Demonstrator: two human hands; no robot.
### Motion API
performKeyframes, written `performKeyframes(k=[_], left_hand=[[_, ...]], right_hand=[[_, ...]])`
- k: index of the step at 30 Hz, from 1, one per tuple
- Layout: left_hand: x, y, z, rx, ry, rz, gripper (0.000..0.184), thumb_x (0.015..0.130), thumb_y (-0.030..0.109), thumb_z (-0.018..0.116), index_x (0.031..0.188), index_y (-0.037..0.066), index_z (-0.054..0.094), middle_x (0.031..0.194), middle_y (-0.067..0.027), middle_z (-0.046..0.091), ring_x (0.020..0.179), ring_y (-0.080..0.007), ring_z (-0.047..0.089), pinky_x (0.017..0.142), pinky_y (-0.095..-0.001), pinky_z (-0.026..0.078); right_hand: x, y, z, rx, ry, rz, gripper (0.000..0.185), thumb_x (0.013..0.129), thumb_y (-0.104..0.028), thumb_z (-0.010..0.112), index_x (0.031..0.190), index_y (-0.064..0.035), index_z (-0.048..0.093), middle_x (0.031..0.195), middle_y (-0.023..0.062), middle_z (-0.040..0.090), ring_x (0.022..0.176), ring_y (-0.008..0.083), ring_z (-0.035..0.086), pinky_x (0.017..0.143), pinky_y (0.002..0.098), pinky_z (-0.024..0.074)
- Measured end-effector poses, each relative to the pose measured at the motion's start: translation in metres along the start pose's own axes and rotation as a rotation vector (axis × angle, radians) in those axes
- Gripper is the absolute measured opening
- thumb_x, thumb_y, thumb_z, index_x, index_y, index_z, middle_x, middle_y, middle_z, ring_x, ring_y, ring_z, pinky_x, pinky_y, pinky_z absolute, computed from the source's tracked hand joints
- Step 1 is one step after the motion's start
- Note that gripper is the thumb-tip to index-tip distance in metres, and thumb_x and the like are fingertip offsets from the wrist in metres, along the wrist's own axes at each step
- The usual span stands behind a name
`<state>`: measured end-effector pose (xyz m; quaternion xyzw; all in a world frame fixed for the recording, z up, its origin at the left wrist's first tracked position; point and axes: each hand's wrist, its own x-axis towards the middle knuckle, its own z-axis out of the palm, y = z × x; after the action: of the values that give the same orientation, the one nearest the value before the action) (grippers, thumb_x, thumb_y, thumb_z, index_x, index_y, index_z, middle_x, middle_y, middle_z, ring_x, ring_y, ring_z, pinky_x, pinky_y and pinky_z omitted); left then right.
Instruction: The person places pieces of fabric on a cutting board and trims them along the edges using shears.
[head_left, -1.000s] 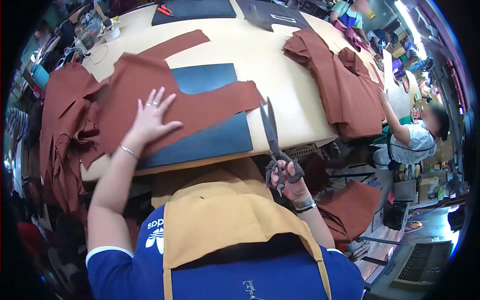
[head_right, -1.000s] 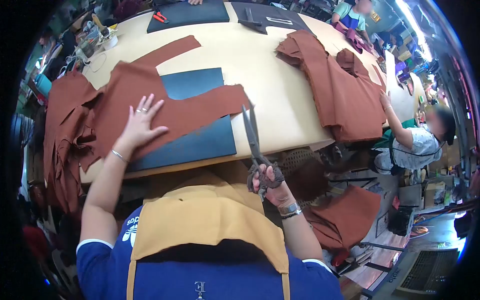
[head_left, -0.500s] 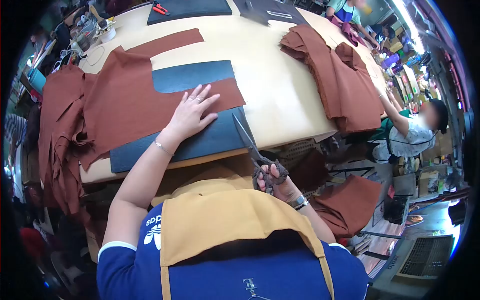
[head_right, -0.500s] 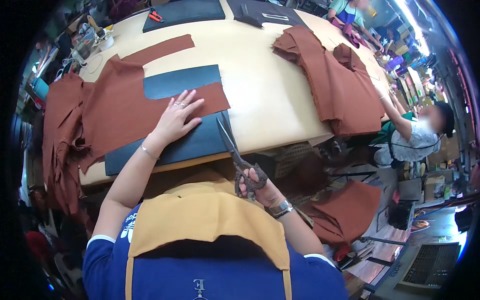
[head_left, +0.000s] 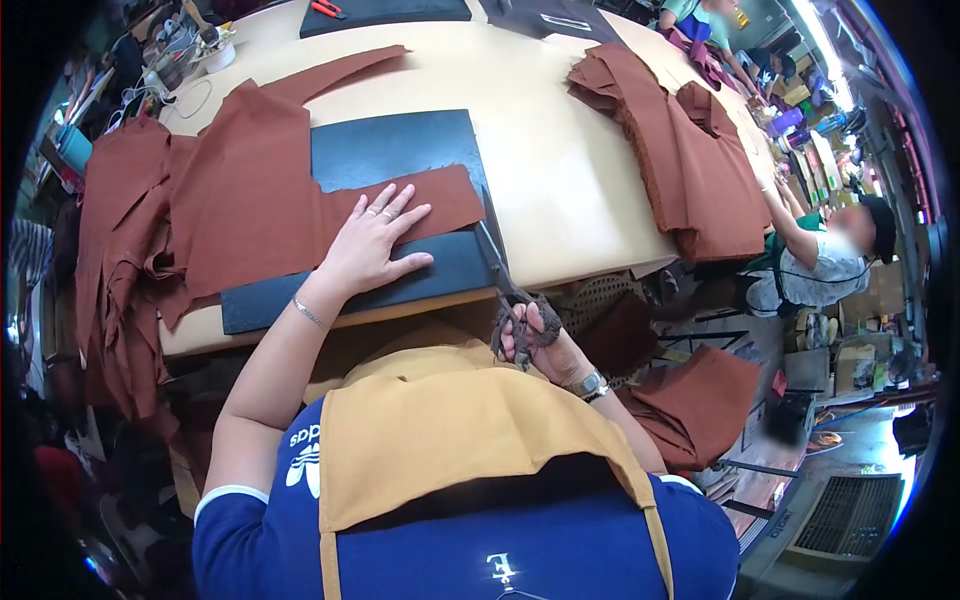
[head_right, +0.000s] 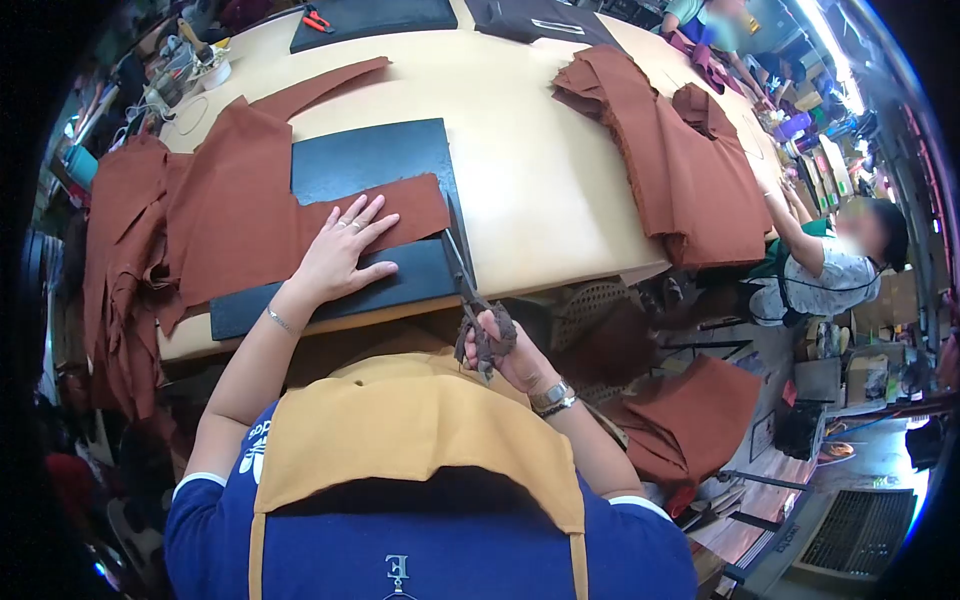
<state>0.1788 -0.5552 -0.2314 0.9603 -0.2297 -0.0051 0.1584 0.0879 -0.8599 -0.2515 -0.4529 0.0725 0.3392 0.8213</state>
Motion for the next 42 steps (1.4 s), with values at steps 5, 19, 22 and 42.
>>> performKeyframes(k=[5, 19, 22, 42], left_hand=[[-0.003, 0.002, -0.001, 0.003, 0.016, 0.001, 0.075, 0.083, 0.062, 0.058, 0.143, 0.020, 0.042, 0.155, -0.0104, 0.028, 0.144, -0.0316, 0.021, 0.116, -0.0528, 0.017], [-0.003, 0.003, -0.002, -0.005, 0.024, -0.007, 0.075, 0.082, 0.063, 0.057, 0.142, 0.020, 0.043, 0.154, -0.0106, 0.030, 0.144, -0.0315, 0.022, 0.116, -0.0529, 0.018], [-0.003, 0.003, -0.001, -0.014, 0.030, -0.011, 0.075, 0.082, 0.063, 0.057, 0.142, 0.020, 0.043, 0.154, -0.0106, 0.029, 0.144, -0.0314, 0.022, 0.116, -0.0530, 0.018], [-0.003, 0.001, -0.001, -0.039, 0.048, 0.057, 0.080, 0.077, 0.067, 0.061, 0.139, 0.019, 0.047, 0.152, -0.0115, 0.033, 0.143, -0.0324, 0.025, 0.114, -0.0549, 0.020]], right_hand=[[0.003, -0.007, 0.005, -0.187, 0.049, -0.012, 0.038, 0.095, -0.043, 0.055, 0.090, -0.0053, 0.056, 0.079, 0.0031, 0.057, 0.068, 0.0134, 0.059, 0.068, 0.0323, 0.0529], [-0.007, -0.015, 0.017, -0.294, 0.124, -0.037, 0.023, 0.092, -0.027, 0.065, 0.092, -0.0052, 0.058, 0.075, 0.0003, 0.059, 0.063, 0.0073, 0.057, 0.060, 0.0219, 0.0498], [-0.015, -0.015, 0.011, -0.297, 0.119, -0.023, 0.019, 0.092, -0.024, 0.065, 0.094, -0.0056, 0.058, 0.075, -0.0002, 0.059, 0.062, 0.0065, 0.057, 0.060, 0.0213, 0.0495], [-0.014, -0.014, 0.023, -0.343, 0.161, -0.051, 0.028, 0.092, -0.032, 0.065, 0.095, -0.0050, 0.058, 0.072, -0.0013, 0.058, 0.061, 0.0058, 0.056, 0.055, 0.0198, 0.0453]])
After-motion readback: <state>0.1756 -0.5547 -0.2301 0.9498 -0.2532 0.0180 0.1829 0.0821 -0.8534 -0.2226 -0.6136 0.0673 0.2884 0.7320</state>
